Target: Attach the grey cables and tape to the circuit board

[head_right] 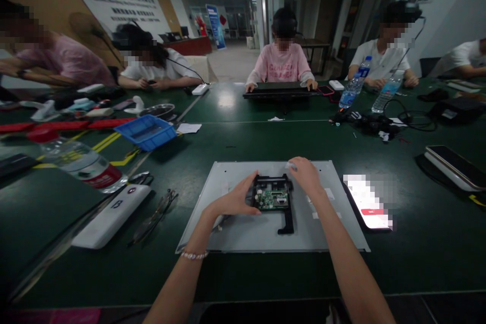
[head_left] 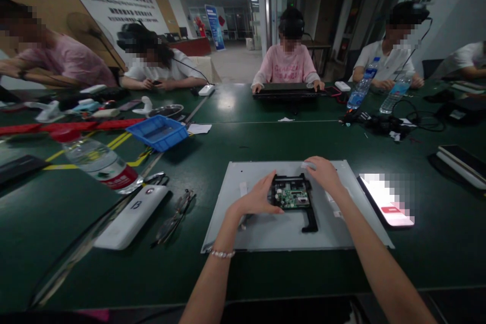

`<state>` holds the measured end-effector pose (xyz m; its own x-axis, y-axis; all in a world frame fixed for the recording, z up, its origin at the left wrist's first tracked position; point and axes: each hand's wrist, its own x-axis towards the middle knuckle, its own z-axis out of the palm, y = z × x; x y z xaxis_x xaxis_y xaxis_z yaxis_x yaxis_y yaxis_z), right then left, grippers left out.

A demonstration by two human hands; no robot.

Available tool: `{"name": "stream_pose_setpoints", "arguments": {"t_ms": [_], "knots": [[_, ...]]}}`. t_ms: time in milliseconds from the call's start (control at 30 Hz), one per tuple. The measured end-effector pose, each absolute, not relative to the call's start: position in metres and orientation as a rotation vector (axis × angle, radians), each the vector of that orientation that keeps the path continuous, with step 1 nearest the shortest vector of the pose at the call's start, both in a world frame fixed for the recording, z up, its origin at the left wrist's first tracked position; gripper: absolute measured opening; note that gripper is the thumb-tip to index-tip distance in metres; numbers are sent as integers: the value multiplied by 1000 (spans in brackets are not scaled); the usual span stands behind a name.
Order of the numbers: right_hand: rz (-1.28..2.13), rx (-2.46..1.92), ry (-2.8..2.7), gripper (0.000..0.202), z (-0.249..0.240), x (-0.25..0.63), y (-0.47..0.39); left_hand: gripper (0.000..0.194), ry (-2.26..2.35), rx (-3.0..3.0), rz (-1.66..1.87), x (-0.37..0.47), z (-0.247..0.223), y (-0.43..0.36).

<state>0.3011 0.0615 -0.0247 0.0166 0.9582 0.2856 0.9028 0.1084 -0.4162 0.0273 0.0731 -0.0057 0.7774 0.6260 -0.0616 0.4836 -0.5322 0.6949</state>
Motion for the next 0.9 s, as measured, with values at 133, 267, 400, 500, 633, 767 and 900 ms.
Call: {"name": "stream_pose_setpoints", "arguments": {"t_ms": [133,267,400,500,633,767,900], "knots": [[165,-1818,-1980,23,-28,297,61,120,820,2237,242,28,-6,74],[114,-1884,-2006,23,-30,290,60,118,835,2245,240,29,-7,73],[73,-1922,-1976,25,-30,288,58,117,852,2255,235,28,-9,72],[83,-1915,-1945,25,-30,290,59,116,847,2264,233,27,-11,73],[79,-1815,-1885,26,-24,285,59,116,846,2266,237,28,-12,73],[133,-1684,-1935,27,-14,262,60,115,836,2258,267,30,-11,72],[211,-1694,-2080,26,-12,237,59,115,832,2276,272,31,-10,71]]}}
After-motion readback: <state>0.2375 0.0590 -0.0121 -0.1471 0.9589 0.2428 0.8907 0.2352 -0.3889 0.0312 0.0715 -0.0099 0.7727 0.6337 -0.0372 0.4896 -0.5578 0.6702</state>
